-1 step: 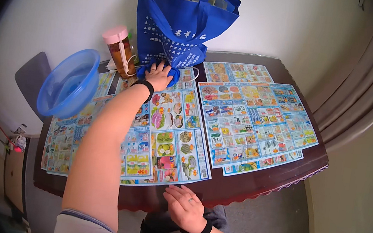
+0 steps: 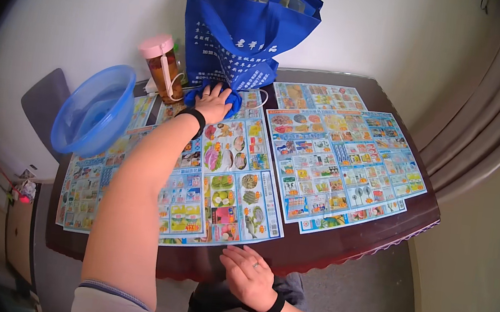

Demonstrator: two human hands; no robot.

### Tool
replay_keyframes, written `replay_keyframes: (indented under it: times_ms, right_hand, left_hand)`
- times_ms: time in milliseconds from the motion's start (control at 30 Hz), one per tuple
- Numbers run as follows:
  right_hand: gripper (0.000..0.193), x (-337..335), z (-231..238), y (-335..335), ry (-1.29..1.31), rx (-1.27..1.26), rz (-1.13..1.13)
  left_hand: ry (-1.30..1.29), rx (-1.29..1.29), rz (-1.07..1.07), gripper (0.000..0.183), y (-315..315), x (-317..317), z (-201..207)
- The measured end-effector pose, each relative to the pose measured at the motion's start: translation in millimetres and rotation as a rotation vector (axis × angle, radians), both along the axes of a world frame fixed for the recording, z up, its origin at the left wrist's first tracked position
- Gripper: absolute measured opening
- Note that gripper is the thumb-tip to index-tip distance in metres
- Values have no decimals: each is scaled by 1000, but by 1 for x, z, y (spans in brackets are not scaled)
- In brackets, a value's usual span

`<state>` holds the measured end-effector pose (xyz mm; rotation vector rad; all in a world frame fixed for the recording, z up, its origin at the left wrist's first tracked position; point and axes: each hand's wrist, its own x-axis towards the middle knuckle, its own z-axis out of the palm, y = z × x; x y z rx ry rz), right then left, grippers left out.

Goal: Wiping a dining table with a blue cloth and water.

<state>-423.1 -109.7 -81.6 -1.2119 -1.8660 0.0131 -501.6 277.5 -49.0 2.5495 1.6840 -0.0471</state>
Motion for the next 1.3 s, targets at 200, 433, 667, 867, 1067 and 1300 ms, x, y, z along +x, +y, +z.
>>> replay_keyframes:
  times_ms: [200, 433, 667, 867, 1067, 1300]
  right_hand:
    - [30, -2, -4, -3, 11, 58, 1]
    - [25, -5, -1, -2, 118, 123, -22]
    - [26, -6, -10, 1, 118, 147, -41]
    - [24, -8, -5, -6, 339, 78, -15]
    - [26, 1, -2, -16, 383, 68, -28]
    - [26, 20, -4, -18, 290, 98, -180]
  left_hand:
    - [-31, 16, -212, 55, -62, -38, -3]
    - [-60, 67, -408, 57, -167, -86, -6]
    - [-115, 126, -578, 57, -272, -121, 5]
    - [-70, 47, -671, 64, -328, -125, 19]
    - [-66, 50, -776, 57, -328, -94, 17]
    - [-121, 140, -867, 54, -292, -57, 10]
